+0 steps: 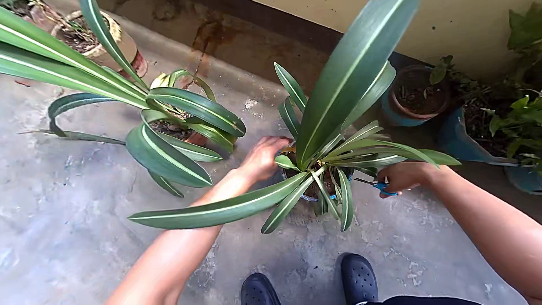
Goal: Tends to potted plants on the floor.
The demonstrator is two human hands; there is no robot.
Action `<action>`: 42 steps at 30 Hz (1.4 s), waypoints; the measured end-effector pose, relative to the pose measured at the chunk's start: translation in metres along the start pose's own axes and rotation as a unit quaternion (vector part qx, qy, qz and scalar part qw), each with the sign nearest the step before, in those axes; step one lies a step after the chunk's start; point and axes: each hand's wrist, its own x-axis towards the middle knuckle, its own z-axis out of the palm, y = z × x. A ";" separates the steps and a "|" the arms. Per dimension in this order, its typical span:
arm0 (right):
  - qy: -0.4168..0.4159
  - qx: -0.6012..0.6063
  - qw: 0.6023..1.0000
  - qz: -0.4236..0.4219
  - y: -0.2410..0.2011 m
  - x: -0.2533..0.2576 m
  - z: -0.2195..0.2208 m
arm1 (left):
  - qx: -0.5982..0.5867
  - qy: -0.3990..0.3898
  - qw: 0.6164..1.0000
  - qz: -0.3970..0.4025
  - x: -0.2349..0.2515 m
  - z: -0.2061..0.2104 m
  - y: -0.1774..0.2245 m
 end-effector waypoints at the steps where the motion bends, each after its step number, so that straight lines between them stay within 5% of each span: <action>1: -0.002 -0.012 1.000 -0.001 -0.006 0.001 0.000 | 0.000 -0.009 1.000 -0.003 0.009 0.011 0.003; 5: -0.021 -0.033 0.999 0.005 -0.005 -0.003 0.008 | -0.012 -0.034 0.999 0.010 0.003 0.026 0.017; 9: -0.045 -0.005 0.999 0.002 0.010 -0.011 0.018 | 0.017 -0.160 0.986 -0.029 -0.042 -0.008 0.020; 12: -0.050 0.004 0.999 -0.014 0.011 -0.018 0.011 | 0.059 -0.163 0.984 -0.041 -0.083 -0.030 -0.004; 18: -0.023 -0.006 0.999 -0.033 -0.002 -0.015 -0.006 | 0.184 -0.311 0.883 -0.299 -0.118 -0.048 -0.059; 21: -0.018 -0.040 0.999 -0.017 -0.011 -0.013 -0.010 | 0.209 -0.403 0.836 -0.308 -0.097 -0.036 -0.032; 25: -0.004 -0.069 0.997 0.027 0.000 -0.007 -0.005 | 0.118 -0.550 0.814 -0.142 -0.061 -0.022 0.074; 28: 0.013 -0.050 0.998 0.024 0.013 -0.012 -0.006 | -0.076 -0.482 0.872 0.046 -0.062 -0.002 0.133; 31: 0.030 -0.028 0.999 0.023 0.024 -0.011 -0.008 | -0.093 -0.275 0.944 0.158 -0.042 0.036 0.157; 34: 0.043 0.005 0.999 0.027 0.030 -0.005 -0.008 | 0.033 -0.123 0.981 0.145 0.000 0.060 0.159; 38: 0.019 0.030 0.998 0.054 0.025 -0.012 -0.013 | 0.147 -0.167 0.974 -0.042 0.036 0.079 0.147; 41: 0.035 0.029 0.998 0.041 0.044 0.012 -0.005 | 0.177 -0.086 0.978 0.071 0.046 0.124 0.103; 42: 0.027 0.030 0.998 0.040 0.048 0.015 -0.004 | 0.218 -0.176 0.959 0.038 0.052 0.105 0.123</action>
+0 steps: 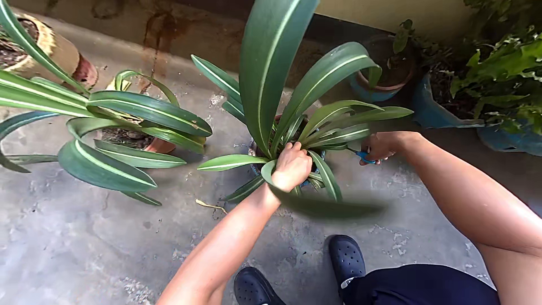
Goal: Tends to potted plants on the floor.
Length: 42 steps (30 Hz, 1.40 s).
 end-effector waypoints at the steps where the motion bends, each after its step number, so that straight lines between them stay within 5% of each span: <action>1: -0.006 -0.004 1.000 0.001 0.003 0.002 0.001 | 0.015 -0.068 0.997 -0.021 0.001 -0.018 0.008; 8: -0.008 -0.007 1.000 0.008 0.011 0.008 -0.002 | -0.069 -0.130 0.983 -0.109 0.001 -0.025 0.014; 13: -0.003 0.054 0.998 -0.009 0.021 0.016 0.004 | -0.185 -0.020 0.979 0.079 -0.067 -0.038 -0.001; 18: -0.026 0.064 0.997 0.030 0.029 0.030 0.008 | -0.206 -0.121 0.960 0.148 -0.169 -0.031 -0.014; 21: -0.031 0.061 0.997 0.037 0.026 0.037 0.008 | -0.138 -0.415 0.899 0.037 -0.193 -0.020 -0.036; 23: -0.037 0.019 0.999 0.029 0.021 0.038 0.005 | -0.065 -0.489 0.868 -0.059 -0.186 -0.017 -0.047; 30: -0.081 -0.043 0.996 0.014 -0.002 0.023 0.024 | -0.010 -0.265 0.947 -0.180 -0.153 -0.032 -0.109; 34: -0.098 -0.062 0.991 0.073 0.012 0.020 0.029 | 0.060 -0.401 0.891 -0.203 -0.137 -0.056 -0.098; 38: 0.021 0.041 0.980 0.191 0.055 0.001 0.011 | -0.207 -0.422 0.879 -0.076 -0.156 -0.034 -0.051; 40: 0.159 0.162 0.952 0.206 0.085 0.002 0.011 | -0.396 -0.391 0.827 -0.074 -0.156 -0.011 -0.021; 42: 0.293 0.279 0.896 0.184 0.101 0.009 0.012 | -0.563 -0.307 0.747 -0.174 -0.149 0.012 0.000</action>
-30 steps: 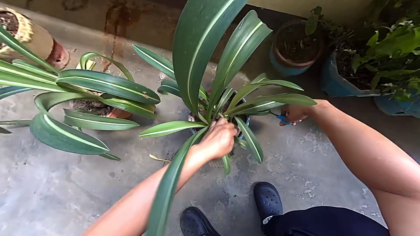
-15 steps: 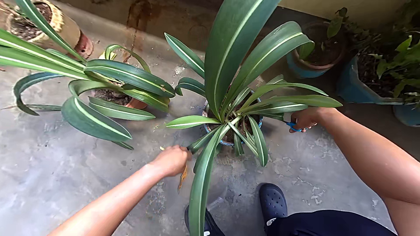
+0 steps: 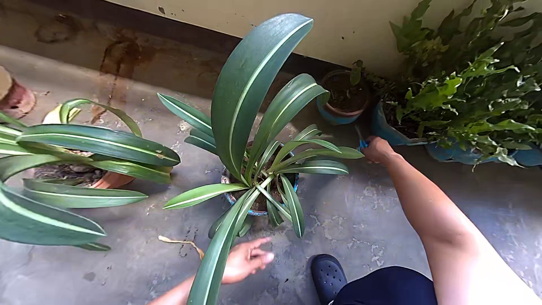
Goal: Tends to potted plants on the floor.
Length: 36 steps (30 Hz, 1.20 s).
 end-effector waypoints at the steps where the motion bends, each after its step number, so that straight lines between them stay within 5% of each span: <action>1: 0.047 0.071 0.996 -0.003 -0.002 0.003 -0.001 | -0.116 0.050 0.992 -0.006 0.011 0.007 0.001; 6: 0.184 0.084 0.975 -0.088 -0.057 0.003 -0.014 | -0.450 0.206 0.869 -0.012 0.057 0.007 0.020; 14: 0.176 -0.072 0.968 -0.161 -0.104 0.047 -0.009 | -0.631 0.317 0.708 0.025 0.076 0.014 0.038; 26: 0.150 -0.161 0.954 -0.202 -0.098 0.073 -0.005 | -0.616 0.392 0.683 0.019 0.084 -0.026 0.047; 36: 0.092 -0.190 0.891 -0.402 -0.011 -0.039 0.040 | -0.592 0.377 0.712 0.030 0.087 -0.047 0.040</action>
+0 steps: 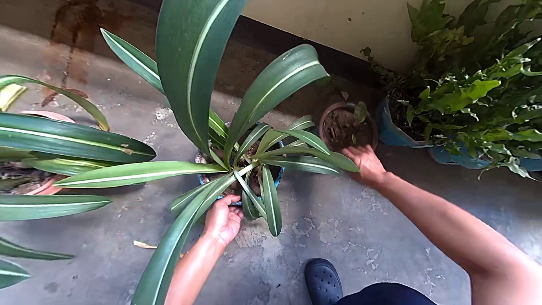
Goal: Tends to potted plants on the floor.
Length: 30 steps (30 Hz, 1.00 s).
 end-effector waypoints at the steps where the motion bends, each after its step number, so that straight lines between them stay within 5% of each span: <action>1: 0.023 0.001 1.000 -0.019 -0.009 -0.020 0.010 | -0.001 -0.008 1.000 0.001 0.000 -0.001 0.000; 7: 0.067 0.045 0.996 -0.041 -0.082 -0.133 0.063 | 0.011 -0.075 0.997 0.022 0.003 -0.015 -0.009; 11: 0.094 0.138 0.985 -0.031 -0.113 -0.179 0.068 | 0.168 -0.231 0.955 0.080 0.002 -0.043 -0.040; 15: 0.214 0.216 0.951 0.051 -0.109 -0.203 0.045 | 0.383 -0.304 0.847 0.209 -0.018 -0.045 -0.075; 21: 0.245 0.248 0.885 0.310 -0.053 -0.186 0.022 | 0.441 -0.367 0.645 0.505 -0.042 -0.003 -0.105; 25: 0.261 0.365 0.801 0.396 -0.024 -0.151 0.042 | 0.461 -0.401 0.526 0.592 -0.052 0.053 -0.113; 30: 0.289 0.405 0.772 0.396 -0.014 -0.113 0.063 | 0.545 -0.362 0.455 0.604 -0.059 0.117 -0.134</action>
